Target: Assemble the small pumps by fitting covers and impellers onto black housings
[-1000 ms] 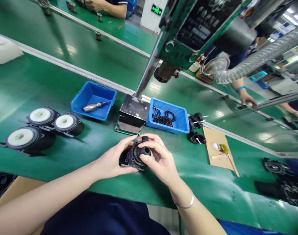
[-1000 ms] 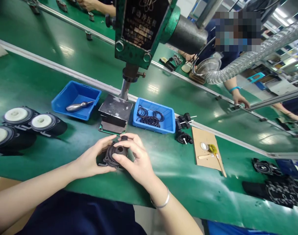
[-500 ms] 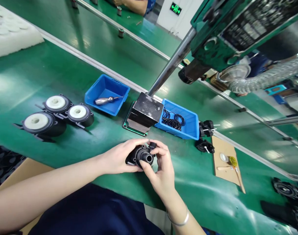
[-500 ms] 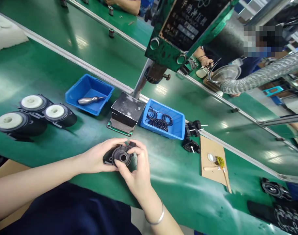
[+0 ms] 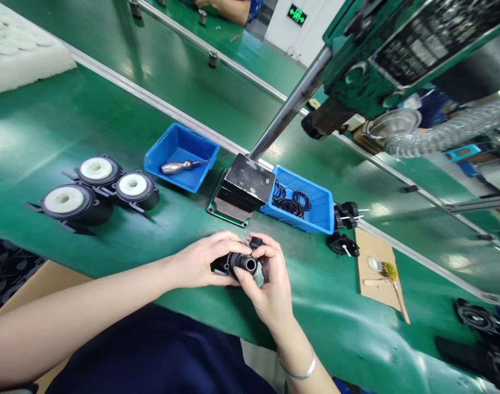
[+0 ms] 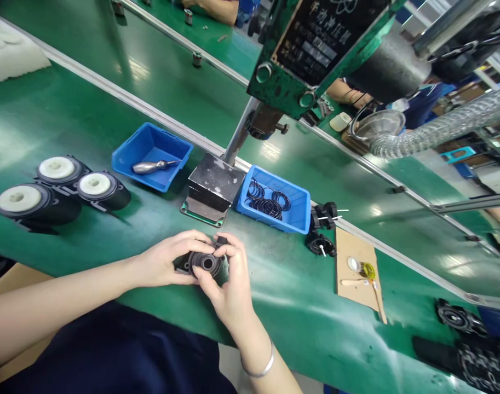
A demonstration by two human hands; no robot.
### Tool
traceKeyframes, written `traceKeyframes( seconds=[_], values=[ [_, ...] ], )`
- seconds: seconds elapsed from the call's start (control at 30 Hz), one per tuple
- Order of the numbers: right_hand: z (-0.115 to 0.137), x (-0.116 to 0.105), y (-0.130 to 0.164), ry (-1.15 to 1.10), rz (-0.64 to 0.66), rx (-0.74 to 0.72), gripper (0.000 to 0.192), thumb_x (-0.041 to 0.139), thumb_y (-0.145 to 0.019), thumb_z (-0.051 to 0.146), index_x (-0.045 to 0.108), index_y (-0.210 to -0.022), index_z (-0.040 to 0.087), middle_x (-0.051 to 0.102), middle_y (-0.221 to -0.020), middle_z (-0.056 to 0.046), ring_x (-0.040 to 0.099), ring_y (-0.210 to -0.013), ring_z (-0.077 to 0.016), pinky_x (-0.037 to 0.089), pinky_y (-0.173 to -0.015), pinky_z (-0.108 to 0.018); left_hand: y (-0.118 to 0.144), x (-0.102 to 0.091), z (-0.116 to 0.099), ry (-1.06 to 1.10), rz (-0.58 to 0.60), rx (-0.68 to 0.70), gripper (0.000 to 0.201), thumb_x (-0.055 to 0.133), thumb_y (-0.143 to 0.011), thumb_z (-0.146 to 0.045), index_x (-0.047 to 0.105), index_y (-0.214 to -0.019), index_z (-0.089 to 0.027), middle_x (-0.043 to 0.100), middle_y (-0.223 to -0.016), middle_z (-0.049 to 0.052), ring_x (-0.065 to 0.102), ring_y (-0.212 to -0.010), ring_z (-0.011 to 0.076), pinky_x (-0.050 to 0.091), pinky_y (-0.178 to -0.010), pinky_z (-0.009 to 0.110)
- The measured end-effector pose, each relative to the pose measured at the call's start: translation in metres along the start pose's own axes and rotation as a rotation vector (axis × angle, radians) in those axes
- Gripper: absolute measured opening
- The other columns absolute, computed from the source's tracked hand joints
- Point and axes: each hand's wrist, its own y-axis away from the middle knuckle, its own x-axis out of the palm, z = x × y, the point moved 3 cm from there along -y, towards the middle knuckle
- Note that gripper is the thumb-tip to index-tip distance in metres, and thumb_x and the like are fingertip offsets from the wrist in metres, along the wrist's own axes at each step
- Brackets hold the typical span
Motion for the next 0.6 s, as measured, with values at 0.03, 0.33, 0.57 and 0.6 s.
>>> traceKeyframes(
  seconds=[0.03,0.33,0.57,0.6],
  values=[
    [0.000,0.000,0.000,0.004,-0.002,0.003,0.030,0.071,-0.088,0.026,0.048,-0.107,0.027,0.048,-0.132,-0.010,0.051,-0.131,-0.0274,0.045,-0.109,-0.053,0.000,0.000,0.000,0.005,0.002,0.002,0.053,0.075,-0.085,-0.023,0.052,-0.132,-0.027,0.058,-0.127,0.010,0.059,-0.123,0.0236,0.051,-0.105,0.038],
    [0.001,-0.004,-0.004,0.130,-0.001,-0.059,0.024,0.068,-0.090,0.031,0.049,-0.104,0.025,0.053,-0.128,-0.011,0.055,-0.124,-0.0248,0.048,-0.103,-0.045,-0.007,0.002,0.006,-0.061,-0.002,0.053,0.056,0.081,-0.077,-0.029,0.054,-0.126,-0.024,0.065,-0.114,0.010,0.065,-0.107,0.0231,0.055,-0.092,0.036],
    [0.032,-0.052,-0.027,0.238,0.030,-0.181,0.027,0.066,-0.091,0.040,0.054,-0.111,0.026,0.053,-0.136,-0.012,0.056,-0.128,-0.0276,0.050,-0.104,-0.048,-0.030,-0.023,-0.029,-0.155,-0.032,0.161,0.060,0.085,-0.072,-0.039,0.057,-0.124,-0.024,0.069,-0.111,0.010,0.068,-0.101,0.0232,0.057,-0.087,0.036],
    [0.043,-0.067,-0.034,0.250,-0.008,-0.218,0.027,0.065,-0.092,0.039,0.054,-0.112,0.026,0.053,-0.136,-0.013,0.055,-0.129,-0.0276,0.049,-0.106,-0.049,-0.038,-0.033,-0.039,-0.175,-0.034,0.171,0.059,0.084,-0.073,-0.037,0.057,-0.125,-0.024,0.069,-0.113,0.010,0.067,-0.104,0.0234,0.056,-0.090,0.037]
  ],
)
